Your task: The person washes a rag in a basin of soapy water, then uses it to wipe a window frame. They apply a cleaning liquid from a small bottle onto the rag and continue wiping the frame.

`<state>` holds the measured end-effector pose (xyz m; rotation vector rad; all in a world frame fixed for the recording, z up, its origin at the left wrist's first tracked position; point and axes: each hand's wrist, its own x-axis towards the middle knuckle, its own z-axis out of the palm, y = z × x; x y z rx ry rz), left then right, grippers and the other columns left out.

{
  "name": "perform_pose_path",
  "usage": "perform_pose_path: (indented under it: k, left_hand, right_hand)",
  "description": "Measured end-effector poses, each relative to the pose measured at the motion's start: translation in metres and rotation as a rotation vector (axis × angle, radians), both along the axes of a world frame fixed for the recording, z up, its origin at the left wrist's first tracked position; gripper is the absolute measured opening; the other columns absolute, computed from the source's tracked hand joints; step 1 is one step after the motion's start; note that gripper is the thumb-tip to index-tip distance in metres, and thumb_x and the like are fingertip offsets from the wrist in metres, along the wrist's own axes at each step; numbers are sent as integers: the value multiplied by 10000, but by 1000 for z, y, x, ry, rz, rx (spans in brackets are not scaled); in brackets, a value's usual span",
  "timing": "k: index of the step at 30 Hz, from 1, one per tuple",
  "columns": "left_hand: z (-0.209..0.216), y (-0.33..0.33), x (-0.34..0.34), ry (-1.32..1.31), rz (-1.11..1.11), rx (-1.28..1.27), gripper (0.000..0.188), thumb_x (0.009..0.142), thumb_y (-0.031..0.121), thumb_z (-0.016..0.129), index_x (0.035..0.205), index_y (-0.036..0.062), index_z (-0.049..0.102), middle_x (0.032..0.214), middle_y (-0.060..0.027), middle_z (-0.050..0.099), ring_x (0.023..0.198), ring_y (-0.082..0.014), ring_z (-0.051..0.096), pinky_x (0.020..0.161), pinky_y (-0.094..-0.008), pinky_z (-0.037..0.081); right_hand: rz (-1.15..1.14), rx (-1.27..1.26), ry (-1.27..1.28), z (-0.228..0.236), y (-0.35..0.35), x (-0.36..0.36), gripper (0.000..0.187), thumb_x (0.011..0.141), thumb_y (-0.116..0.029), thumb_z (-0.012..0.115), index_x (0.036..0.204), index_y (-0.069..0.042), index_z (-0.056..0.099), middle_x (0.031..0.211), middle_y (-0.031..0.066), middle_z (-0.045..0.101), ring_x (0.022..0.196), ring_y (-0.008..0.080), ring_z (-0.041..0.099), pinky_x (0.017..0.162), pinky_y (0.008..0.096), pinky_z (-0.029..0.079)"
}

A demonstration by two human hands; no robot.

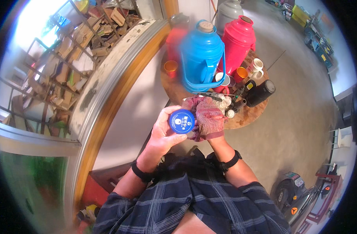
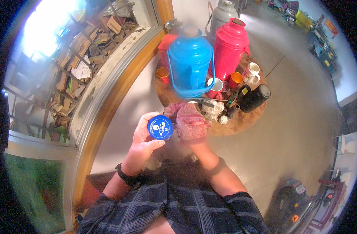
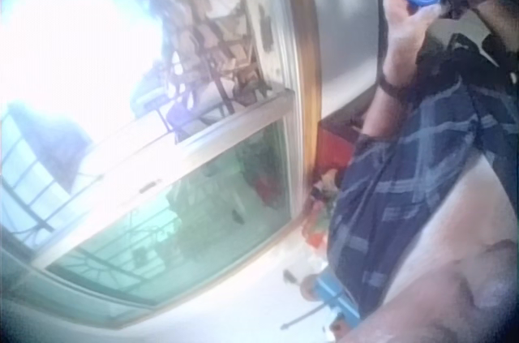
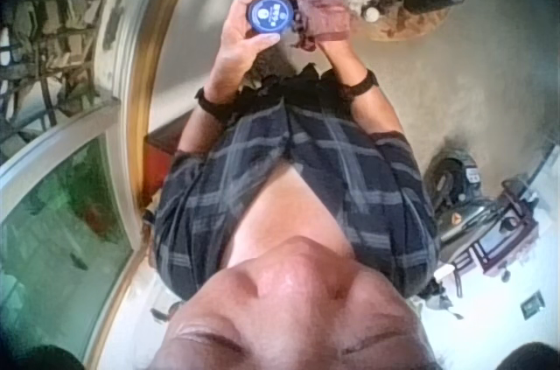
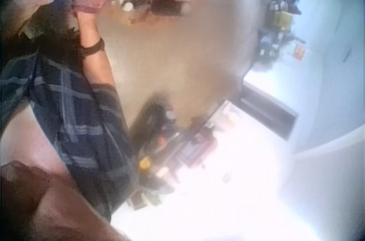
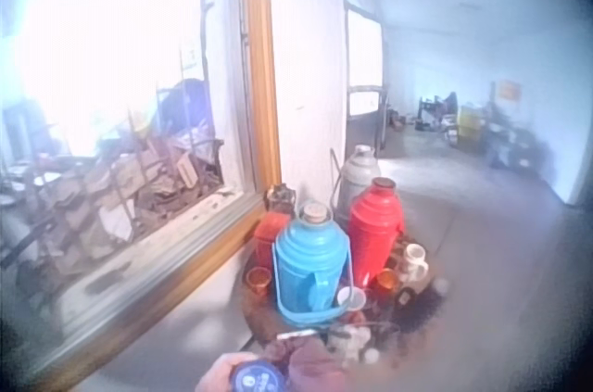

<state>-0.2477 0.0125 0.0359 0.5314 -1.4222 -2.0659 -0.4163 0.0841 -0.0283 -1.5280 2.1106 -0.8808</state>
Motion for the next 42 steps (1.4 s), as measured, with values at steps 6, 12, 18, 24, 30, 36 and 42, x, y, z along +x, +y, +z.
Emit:
perform_pose_path:
  k: [6, 12, 18, 24, 30, 36, 42]
  left_hand:
    - [5, 10, -2, -48, -75, 68, 732, 789, -32, 715, 1415, 36, 342, 1249, -74, 512, 1149, -149, 535, 1003, -299, 446]
    - [-3, 12, 10, -170, -96, -5, 685, 792, -14, 716, 1390, 29, 383, 1255, -89, 499, 1164, -149, 515, 1002, -294, 439]
    - [-6, 12, 10, -14, -39, -121, 739, 752, 45, 771, 1384, 28, 387, 1293, -89, 474, 1195, -162, 495, 1029, -302, 417]
    - [-7, 6, 3, -80, -44, -397, 808, 718, 104, 813, 1403, 31, 390, 1362, -84, 426, 1278, -191, 437, 1104, -309, 329]
    - [-7, 2, -5, -114, 17, -722, 794, 674, 131, 844, 1367, 22, 470, 1365, -174, 442, 1289, -318, 448, 1085, -402, 370]
    - [3, -4, -9, -262, 46, -972, 829, 590, 194, 897, 1311, 30, 520, 1266, -195, 522, 1216, -375, 503, 1047, -441, 417]
    - [14, -7, -14, -384, -96, -1053, 722, 643, 214, 843, 1276, 47, 541, 1200, -184, 560, 1157, -384, 550, 941, -433, 493]
  right_hand:
    - [71, -327, 159, -14, 0, 8, 661, 834, -378, 642, 1399, -83, 466, 1408, 146, 489, 1357, 306, 403, 1153, 445, 286]
    - [69, -252, 29, -12, 4, 16, 752, 693, -304, 768, 1363, -96, 497, 1341, 175, 526, 1294, 341, 458, 1072, 430, 373]
    - [113, -400, 83, 22, -14, 13, 621, 540, -200, 782, 1131, -107, 615, 1084, 177, 617, 1024, 384, 583, 837, 450, 490]
    - [220, -302, -593, -34, -21, 15, 582, 626, -324, 786, 1141, -132, 594, 1144, 130, 612, 1104, 322, 586, 917, 422, 487]
    - [403, -336, -387, -29, -12, 13, 608, 713, -276, 815, 1231, -110, 544, 1185, 49, 587, 1114, 199, 577, 939, 343, 503]
    - [328, -261, -537, -42, -12, 4, 711, 690, -241, 849, 1296, -85, 512, 1223, 45, 580, 1136, 175, 577, 975, 335, 501]
    - [365, -421, -289, -57, -22, -5, 835, 578, -370, 858, 1299, -96, 537, 1238, 72, 596, 1142, 219, 581, 1000, 370, 465]
